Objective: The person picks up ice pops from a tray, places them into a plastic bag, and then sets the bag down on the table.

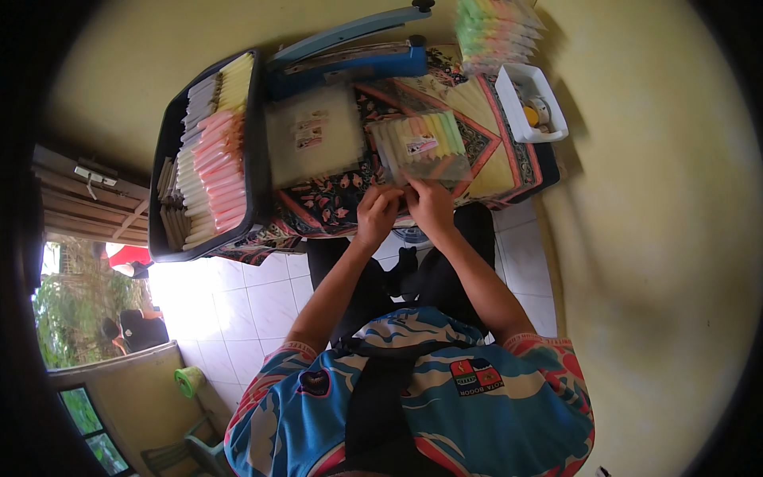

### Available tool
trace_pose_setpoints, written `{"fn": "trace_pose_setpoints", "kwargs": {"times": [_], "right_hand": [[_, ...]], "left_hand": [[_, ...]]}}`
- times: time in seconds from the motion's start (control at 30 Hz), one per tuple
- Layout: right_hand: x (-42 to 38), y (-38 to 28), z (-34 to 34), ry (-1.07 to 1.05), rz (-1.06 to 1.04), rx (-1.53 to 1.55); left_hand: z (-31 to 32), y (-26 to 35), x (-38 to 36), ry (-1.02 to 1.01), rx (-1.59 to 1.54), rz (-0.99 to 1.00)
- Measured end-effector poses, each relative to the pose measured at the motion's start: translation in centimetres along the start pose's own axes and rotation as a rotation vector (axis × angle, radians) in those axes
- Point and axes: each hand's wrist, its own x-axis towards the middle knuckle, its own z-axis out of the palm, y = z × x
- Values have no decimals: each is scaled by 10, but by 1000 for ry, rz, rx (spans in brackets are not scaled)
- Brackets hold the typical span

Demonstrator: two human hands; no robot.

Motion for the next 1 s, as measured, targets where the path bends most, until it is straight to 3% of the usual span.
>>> {"fn": "trace_pose_setpoints", "kwargs": {"times": [0.3, 0.7, 0.9, 1.0], "right_hand": [[-1, 15, 11, 0, -228, -194], [15, 6, 14, -2, -230, -277], [-14, 11, 2, -42, -286, -181], [-29, 14, 0, -148, -301, -195]], "left_hand": [[0, -3, -2, 9, -46, 13], [-1, -2, -2, -24, -10, 26], [-3, -3, -3, -35, -8, 9], [-1, -2, -4, -15, -32, 4]]}}
